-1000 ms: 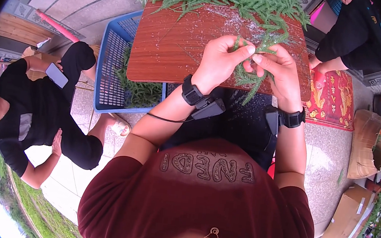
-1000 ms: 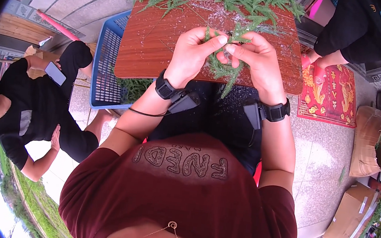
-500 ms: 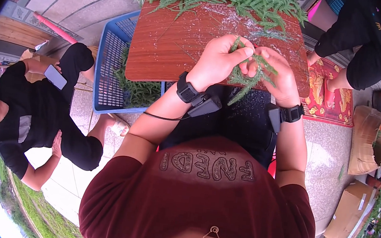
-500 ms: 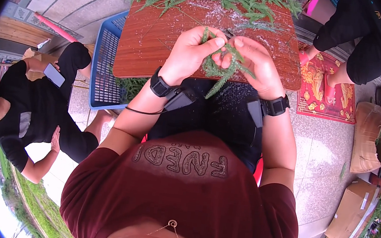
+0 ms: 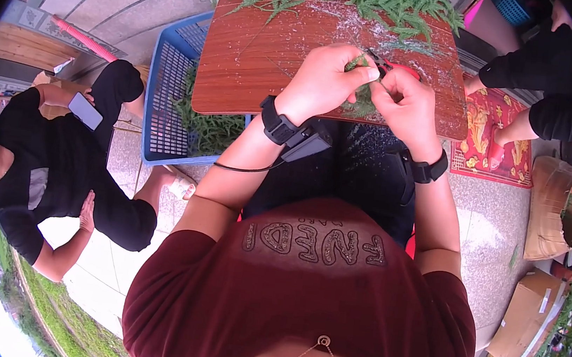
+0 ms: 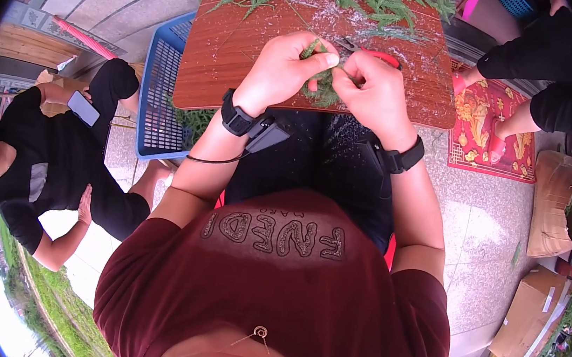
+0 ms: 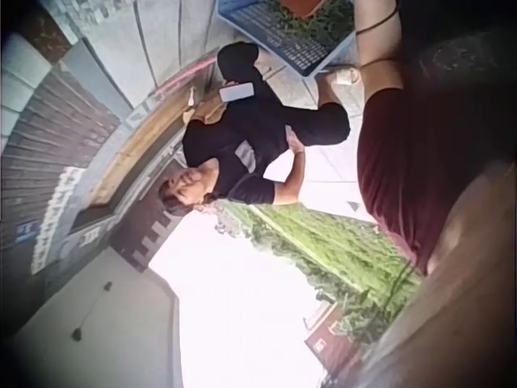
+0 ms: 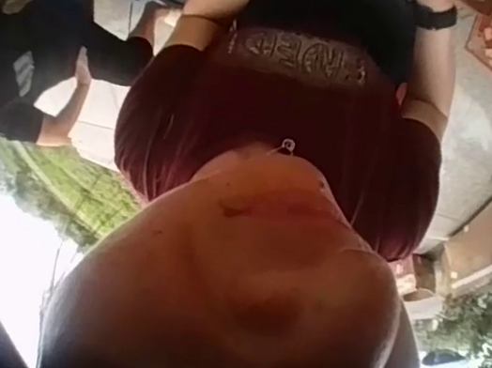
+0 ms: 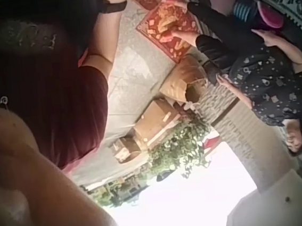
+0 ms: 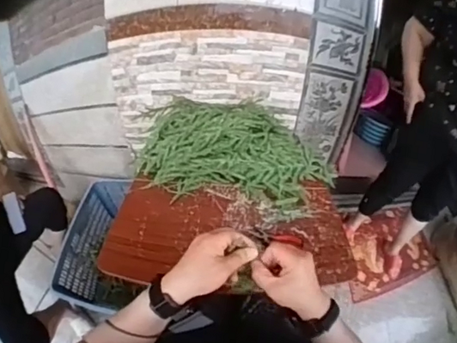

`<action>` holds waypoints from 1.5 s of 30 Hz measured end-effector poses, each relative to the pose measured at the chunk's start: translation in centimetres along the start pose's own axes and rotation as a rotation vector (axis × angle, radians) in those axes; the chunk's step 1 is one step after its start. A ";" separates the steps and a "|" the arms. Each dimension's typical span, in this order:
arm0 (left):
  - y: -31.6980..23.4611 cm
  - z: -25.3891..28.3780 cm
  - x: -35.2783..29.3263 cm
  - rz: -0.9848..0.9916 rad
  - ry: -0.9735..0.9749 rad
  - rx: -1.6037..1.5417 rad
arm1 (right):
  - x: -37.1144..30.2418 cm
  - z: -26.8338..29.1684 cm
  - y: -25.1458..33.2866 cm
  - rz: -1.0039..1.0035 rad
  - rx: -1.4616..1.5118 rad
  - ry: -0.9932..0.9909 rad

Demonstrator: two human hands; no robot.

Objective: Trimming small sprigs from larger plant branches using scissors.

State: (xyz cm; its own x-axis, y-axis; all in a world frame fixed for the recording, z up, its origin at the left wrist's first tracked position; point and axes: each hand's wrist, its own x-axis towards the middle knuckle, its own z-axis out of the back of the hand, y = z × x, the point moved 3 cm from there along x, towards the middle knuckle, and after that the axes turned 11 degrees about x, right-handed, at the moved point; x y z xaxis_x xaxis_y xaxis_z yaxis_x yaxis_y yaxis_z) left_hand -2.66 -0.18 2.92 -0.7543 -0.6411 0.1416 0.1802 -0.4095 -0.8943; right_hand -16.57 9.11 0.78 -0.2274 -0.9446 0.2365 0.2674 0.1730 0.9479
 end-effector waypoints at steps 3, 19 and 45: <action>0.2 -1.0 0.0 0.034 -0.084 -0.012 | -0.2 -0.8 0.2 0.464 -0.428 -0.240; 1.9 -1.2 0.9 0.117 -0.080 -0.233 | 0.7 0.4 -2.4 -0.202 0.528 -0.044; -0.7 -1.7 -0.2 -0.496 -0.344 0.150 | 0.6 1.5 -1.5 -0.294 0.927 -0.087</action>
State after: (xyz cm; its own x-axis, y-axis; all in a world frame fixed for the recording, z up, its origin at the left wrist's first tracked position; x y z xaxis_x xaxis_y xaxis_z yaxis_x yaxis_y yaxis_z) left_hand -3.77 1.35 2.79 -0.5289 -0.5134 0.6758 -0.0339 -0.7828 -0.6213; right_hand -18.50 8.64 -0.20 -0.2458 -0.9676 -0.0570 -0.6455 0.1195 0.7543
